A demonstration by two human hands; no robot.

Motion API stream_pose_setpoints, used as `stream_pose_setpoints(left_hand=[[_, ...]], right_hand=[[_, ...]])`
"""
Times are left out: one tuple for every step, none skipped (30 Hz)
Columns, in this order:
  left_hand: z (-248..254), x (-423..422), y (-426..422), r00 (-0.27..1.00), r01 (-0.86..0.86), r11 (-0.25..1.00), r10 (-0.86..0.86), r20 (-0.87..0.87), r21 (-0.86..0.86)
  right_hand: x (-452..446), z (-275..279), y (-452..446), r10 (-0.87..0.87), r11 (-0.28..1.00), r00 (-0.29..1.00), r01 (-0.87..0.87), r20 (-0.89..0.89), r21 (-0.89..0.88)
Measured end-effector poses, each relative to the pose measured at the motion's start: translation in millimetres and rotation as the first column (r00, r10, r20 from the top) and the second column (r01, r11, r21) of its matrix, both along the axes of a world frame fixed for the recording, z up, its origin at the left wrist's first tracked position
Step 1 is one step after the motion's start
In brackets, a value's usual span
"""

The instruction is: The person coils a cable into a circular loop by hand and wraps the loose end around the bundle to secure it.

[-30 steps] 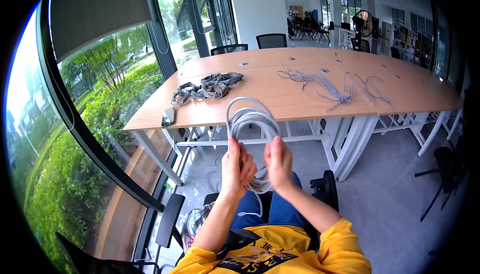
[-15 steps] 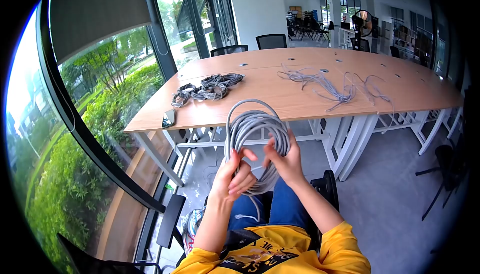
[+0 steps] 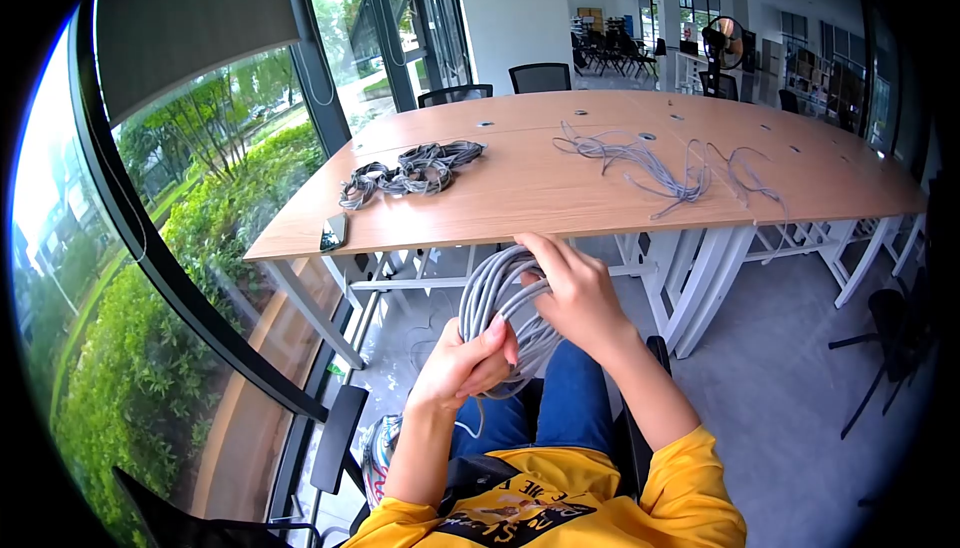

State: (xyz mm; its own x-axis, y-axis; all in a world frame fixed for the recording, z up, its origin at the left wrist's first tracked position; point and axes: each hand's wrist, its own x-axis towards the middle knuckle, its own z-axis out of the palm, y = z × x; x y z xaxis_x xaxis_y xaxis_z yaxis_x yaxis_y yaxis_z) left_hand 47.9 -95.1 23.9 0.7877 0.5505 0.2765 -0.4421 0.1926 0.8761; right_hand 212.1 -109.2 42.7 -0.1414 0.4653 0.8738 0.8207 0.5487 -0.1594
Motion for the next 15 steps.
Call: stream_pose_setpoints(left_hand=[[-1.4, 0.3, -0.5, 0.999, 0.020, 1.000, -0.019, 0.042, -0.005], [-2.1, 0.1, -0.4, 0.996, 0.039, 0.999, -0.038, 0.084, -0.009], [-2.4, 0.1, 0.2, 0.991, 0.080, 0.996, -0.076, 0.112, -0.028], [-3.3, 0.3, -0.1, 0.991, 0.082, 0.996, -0.077, 0.108, -0.034], [-3.7, 0.7, -0.3, 0.982, 0.128, 0.990, -0.118, 0.150, -0.060], [-3.3, 1.2, 0.3, 0.969, 0.174, 0.982, -0.157, 0.193, -0.078], [-2.6, 1.5, 1.3, 0.965, 0.199, 0.978, -0.185, 0.186, -0.060], [-4.1, 1.1, 2.6, 0.965, 0.200, 0.978, -0.187, 0.185, -0.059], [-7.2, 0.3, 4.2, 0.940, 0.276, 0.953, -0.240, 0.243, -0.126], [-8.5, -0.4, 5.1, 0.909, 0.352, 0.917, -0.286, 0.304, -0.190], [-6.5, -0.4, 5.0, 0.923, 0.344, 0.923, -0.300, 0.241, -0.170], [-6.4, 0.2, 3.9, 0.924, 0.343, 0.923, -0.298, 0.240, -0.174], [-6.6, 1.8, 2.6, 0.939, 0.313, 0.939, -0.283, 0.198, -0.141], [-6.3, 3.1, 1.1, 0.951, 0.284, 0.953, -0.266, 0.156, -0.105], [-5.6, 3.5, -1.0, 0.960, 0.258, 0.961, -0.244, 0.134, -0.101]], right_hand=[[-2.0, 1.7, 0.8, 0.005, 0.998, 1.000, -0.005, -0.004, 0.061], [-3.5, 3.0, 3.3, 0.006, 0.998, 1.000, -0.006, -0.005, 0.063], [-4.5, 3.3, 6.3, 0.049, 0.998, 0.997, -0.047, -0.057, 0.044], [-5.4, 1.7, 7.6, 0.089, 0.996, 0.990, -0.087, -0.112, 0.023], [-6.9, 0.0, 8.5, 0.085, 0.996, 0.990, -0.084, -0.116, 0.017], [-8.6, -0.6, 10.5, 0.100, 0.989, 0.962, -0.124, -0.256, -0.081], [-10.0, -1.0, 12.7, 0.099, 0.970, 0.915, -0.177, -0.391, -0.168], [-10.2, -1.5, 14.0, 0.099, 0.970, 0.915, -0.176, -0.392, -0.167], [-10.1, -2.2, 15.1, 0.103, 0.965, 0.907, -0.190, -0.408, -0.179], [-10.3, -2.6, 15.7, 0.107, 0.960, 0.899, -0.205, -0.424, -0.192], [-11.1, -2.3, 15.9, 0.106, 0.959, 0.899, -0.205, -0.426, -0.193], [-11.9, -1.7, 16.1, 0.157, 0.970, 0.885, -0.221, -0.439, -0.099], [-12.2, -1.2, 16.5, 0.208, 0.972, 0.870, -0.234, -0.446, -0.003], [-11.3, -1.0, 16.9, 0.208, 0.972, 0.870, -0.234, -0.447, -0.004], [-9.7, -0.9, 17.2, 0.157, 0.984, 0.906, -0.175, -0.394, -0.011]])
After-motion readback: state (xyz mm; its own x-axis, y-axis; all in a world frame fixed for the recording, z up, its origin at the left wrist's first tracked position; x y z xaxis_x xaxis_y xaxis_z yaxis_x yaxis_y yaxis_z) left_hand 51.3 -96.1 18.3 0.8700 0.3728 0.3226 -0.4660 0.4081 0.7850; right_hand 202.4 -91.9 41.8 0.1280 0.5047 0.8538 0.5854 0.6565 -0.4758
